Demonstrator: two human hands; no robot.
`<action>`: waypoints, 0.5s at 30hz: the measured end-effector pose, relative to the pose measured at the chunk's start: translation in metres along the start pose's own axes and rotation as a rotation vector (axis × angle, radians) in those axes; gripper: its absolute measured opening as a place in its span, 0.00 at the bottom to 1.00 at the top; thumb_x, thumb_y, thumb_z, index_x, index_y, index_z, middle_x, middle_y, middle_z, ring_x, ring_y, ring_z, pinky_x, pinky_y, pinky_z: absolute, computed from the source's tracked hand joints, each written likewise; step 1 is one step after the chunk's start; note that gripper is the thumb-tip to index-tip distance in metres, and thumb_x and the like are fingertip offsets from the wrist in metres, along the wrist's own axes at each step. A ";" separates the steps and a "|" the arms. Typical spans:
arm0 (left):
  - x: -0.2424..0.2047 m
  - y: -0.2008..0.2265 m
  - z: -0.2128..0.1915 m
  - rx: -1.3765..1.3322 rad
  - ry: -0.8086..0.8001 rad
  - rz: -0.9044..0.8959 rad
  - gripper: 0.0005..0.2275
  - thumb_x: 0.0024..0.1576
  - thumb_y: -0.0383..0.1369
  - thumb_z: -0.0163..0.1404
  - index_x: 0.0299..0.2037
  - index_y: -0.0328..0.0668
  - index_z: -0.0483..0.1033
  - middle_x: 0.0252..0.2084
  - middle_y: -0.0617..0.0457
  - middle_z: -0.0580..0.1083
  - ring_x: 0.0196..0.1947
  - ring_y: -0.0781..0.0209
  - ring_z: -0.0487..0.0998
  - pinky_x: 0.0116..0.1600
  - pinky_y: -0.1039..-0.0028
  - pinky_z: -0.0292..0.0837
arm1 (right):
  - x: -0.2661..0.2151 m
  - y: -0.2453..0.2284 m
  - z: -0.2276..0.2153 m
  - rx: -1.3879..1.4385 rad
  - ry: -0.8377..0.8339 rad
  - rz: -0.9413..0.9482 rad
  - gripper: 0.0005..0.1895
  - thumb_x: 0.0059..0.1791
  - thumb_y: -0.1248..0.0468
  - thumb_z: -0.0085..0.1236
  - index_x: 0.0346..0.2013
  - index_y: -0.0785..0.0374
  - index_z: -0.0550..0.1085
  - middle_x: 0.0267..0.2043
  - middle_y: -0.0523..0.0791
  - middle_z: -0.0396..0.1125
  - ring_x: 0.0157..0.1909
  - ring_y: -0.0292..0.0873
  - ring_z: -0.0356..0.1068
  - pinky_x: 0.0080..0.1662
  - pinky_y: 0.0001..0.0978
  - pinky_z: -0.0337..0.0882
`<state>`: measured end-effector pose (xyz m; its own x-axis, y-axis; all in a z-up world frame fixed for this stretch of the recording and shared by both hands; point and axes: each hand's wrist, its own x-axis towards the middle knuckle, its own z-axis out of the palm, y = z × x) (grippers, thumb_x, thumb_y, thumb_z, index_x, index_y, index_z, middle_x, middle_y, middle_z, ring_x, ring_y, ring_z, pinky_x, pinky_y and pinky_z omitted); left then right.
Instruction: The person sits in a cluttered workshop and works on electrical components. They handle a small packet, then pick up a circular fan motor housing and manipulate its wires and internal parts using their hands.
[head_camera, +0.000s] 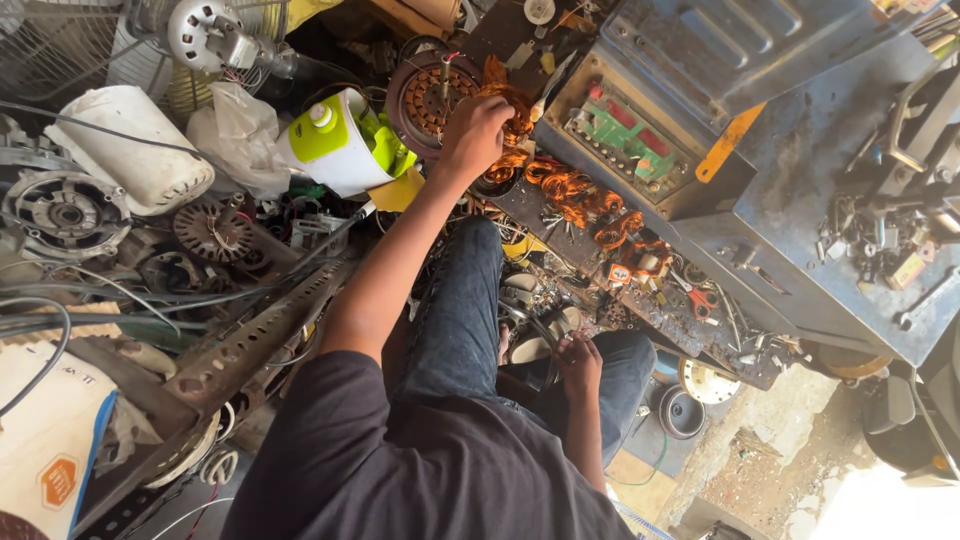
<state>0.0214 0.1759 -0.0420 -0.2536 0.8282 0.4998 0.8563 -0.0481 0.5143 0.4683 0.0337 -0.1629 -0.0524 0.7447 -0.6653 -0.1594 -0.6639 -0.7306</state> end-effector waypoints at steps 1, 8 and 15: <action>-0.005 0.009 -0.008 -0.017 0.129 0.035 0.11 0.53 0.22 0.53 0.46 0.38 0.79 0.48 0.46 0.79 0.47 0.51 0.81 0.55 0.65 0.77 | 0.000 0.000 -0.001 0.012 0.003 -0.006 0.15 0.54 0.62 0.51 0.53 0.66 0.71 0.37 0.45 0.70 0.40 0.41 0.71 0.43 0.36 0.74; -0.134 0.136 -0.033 -0.523 -0.106 -0.302 0.14 0.50 0.31 0.61 0.46 0.46 0.74 0.42 0.52 0.80 0.44 0.59 0.82 0.44 0.67 0.81 | 0.001 0.003 0.005 0.323 -0.023 0.065 0.21 0.55 0.50 0.43 0.57 0.59 0.68 0.51 0.50 0.68 0.53 0.49 0.68 0.55 0.45 0.69; -0.295 0.207 0.115 -0.400 -0.250 -0.405 0.25 0.69 0.44 0.44 0.74 0.42 0.61 0.75 0.36 0.62 0.76 0.34 0.58 0.77 0.54 0.53 | -0.063 -0.025 0.077 0.237 -0.396 0.151 0.37 0.55 0.39 0.33 0.70 0.58 0.60 0.70 0.46 0.61 0.69 0.48 0.62 0.66 0.45 0.61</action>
<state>0.3256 -0.0142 -0.1632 -0.3686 0.9279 0.0567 0.4670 0.1321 0.8743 0.3998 0.0081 -0.0907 -0.4557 0.6406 -0.6180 -0.3389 -0.7669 -0.5451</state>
